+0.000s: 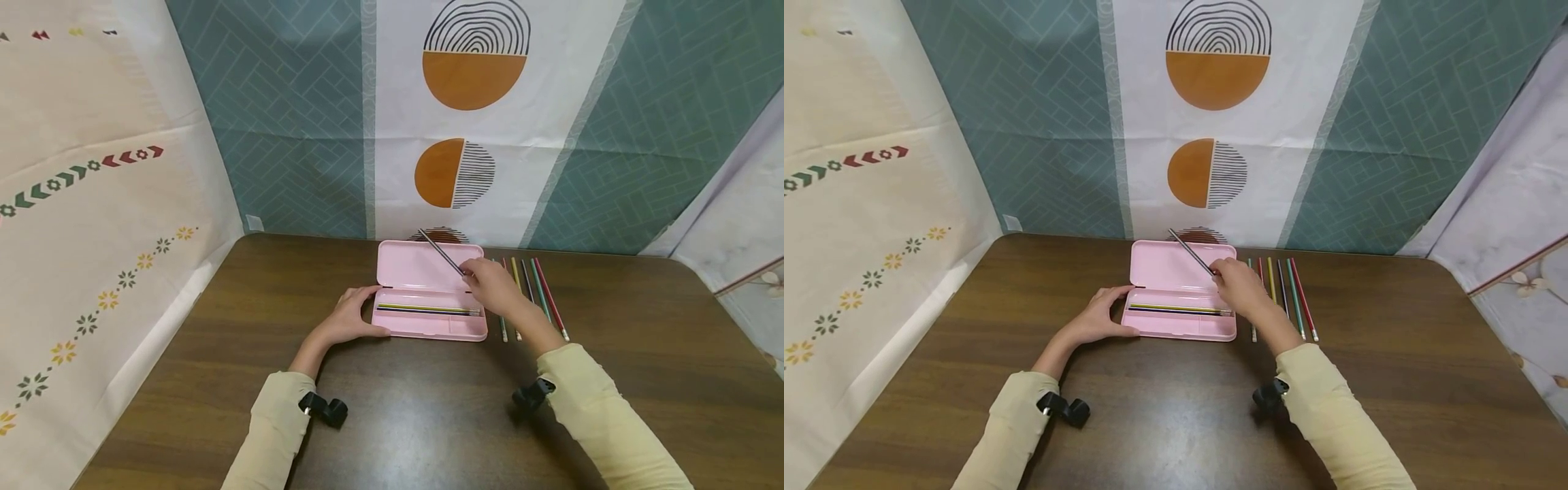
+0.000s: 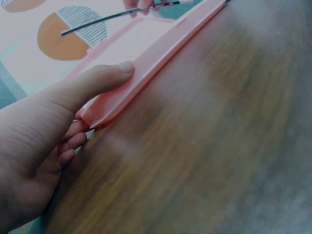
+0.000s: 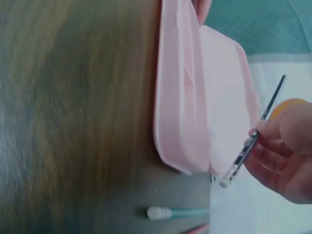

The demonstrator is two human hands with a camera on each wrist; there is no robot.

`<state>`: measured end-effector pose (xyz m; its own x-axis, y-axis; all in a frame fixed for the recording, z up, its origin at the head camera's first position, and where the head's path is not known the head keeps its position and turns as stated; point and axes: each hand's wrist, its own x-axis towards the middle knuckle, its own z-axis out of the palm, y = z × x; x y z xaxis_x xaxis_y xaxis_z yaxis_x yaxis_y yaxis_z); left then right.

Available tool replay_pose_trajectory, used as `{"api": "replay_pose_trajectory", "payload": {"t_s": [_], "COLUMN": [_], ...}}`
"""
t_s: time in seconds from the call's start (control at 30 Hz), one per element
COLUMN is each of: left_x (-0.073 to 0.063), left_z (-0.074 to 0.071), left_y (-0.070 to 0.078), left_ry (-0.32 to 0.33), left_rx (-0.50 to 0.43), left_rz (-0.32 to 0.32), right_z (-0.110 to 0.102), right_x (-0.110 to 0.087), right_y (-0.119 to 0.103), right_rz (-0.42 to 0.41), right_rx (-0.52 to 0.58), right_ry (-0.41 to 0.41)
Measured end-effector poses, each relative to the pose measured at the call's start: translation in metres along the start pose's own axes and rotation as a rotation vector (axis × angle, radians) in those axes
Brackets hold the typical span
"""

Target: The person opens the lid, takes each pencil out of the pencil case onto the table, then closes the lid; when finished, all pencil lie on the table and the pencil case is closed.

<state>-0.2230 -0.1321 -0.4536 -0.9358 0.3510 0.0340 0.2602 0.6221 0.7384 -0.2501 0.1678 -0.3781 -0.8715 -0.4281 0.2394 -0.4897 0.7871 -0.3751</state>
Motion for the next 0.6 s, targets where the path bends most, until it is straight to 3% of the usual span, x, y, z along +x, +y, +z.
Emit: {"api": "replay_pose_trajectory", "payload": {"t_s": [0.23,0.4,0.6], "left_x": [-0.002,-0.001,-0.001], "left_z": [0.001,0.001,0.0], "left_y": [-0.002,0.0,0.001], "left_ry": [0.031,0.01,0.001], "left_rx": [0.0,-0.011,-0.011], "left_rz": [0.036,0.013,-0.004], "right_z": [-0.014,-0.024,-0.038], "right_x": [-0.008,-0.016,-0.024], "right_y": [0.021,0.037,0.052], "right_rz": [0.066,0.155,0.235], "right_rx": [0.048,0.115,0.11], "right_ry": [0.044,0.031,0.031]}}
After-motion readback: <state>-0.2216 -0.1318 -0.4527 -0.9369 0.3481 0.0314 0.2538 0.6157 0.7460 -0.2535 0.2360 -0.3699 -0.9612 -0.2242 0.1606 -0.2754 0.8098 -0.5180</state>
